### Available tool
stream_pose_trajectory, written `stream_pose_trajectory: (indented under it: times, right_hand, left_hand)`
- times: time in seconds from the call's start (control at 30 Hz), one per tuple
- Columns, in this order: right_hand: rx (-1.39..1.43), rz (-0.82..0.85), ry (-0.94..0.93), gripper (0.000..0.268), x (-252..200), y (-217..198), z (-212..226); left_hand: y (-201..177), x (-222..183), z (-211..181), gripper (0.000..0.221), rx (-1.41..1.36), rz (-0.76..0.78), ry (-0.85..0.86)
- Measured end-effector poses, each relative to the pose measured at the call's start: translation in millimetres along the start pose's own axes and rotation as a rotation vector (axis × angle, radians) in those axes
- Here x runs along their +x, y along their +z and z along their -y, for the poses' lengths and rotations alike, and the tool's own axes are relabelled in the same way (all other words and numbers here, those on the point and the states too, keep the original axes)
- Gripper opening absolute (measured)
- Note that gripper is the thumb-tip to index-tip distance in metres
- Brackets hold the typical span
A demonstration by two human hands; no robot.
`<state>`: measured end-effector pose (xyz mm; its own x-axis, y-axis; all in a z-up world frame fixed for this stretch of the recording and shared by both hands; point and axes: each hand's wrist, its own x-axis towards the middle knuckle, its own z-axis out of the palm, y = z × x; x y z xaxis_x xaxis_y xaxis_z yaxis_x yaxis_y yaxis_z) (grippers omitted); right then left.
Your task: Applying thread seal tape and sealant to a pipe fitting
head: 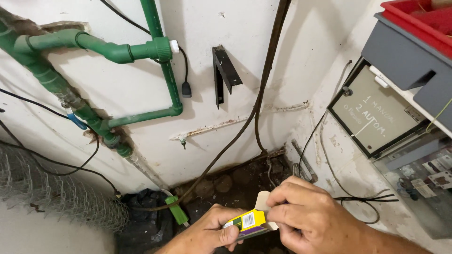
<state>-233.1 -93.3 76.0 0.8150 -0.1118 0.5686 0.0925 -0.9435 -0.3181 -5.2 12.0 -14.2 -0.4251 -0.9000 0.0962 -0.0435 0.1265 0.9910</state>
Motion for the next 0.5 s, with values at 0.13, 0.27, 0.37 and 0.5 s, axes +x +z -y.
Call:
stream_pose_trajectory:
  times: [0.13, 0.27, 0.37, 0.5]
  right_hand:
    - [0.045, 0.098, -0.020, 0.015, -1.9, -3.0, -1.3]
    - [0.082, 0.043, -0.025, 0.023, -13.6, 7.9, -11.8]
    - [0.086, 0.030, 0.058, 0.031, -24.0, 20.6, -22.2]
    - [0.112, -0.142, 0.229, 0.033, -32.3, 43.8, -37.2]
  left_hand:
    - [-1.0, 0.9, 14.0, 0.069, -0.048, -0.006, 0.024]
    - [-3.4, 2.9, 12.6, 0.066, -0.081, 0.013, 0.005]
    - [-7.5, 5.7, 12.7, 0.078, 0.036, -0.028, -0.026]
    - [-19.1, 13.9, -16.2, 0.067, 0.249, -0.020, -0.265]
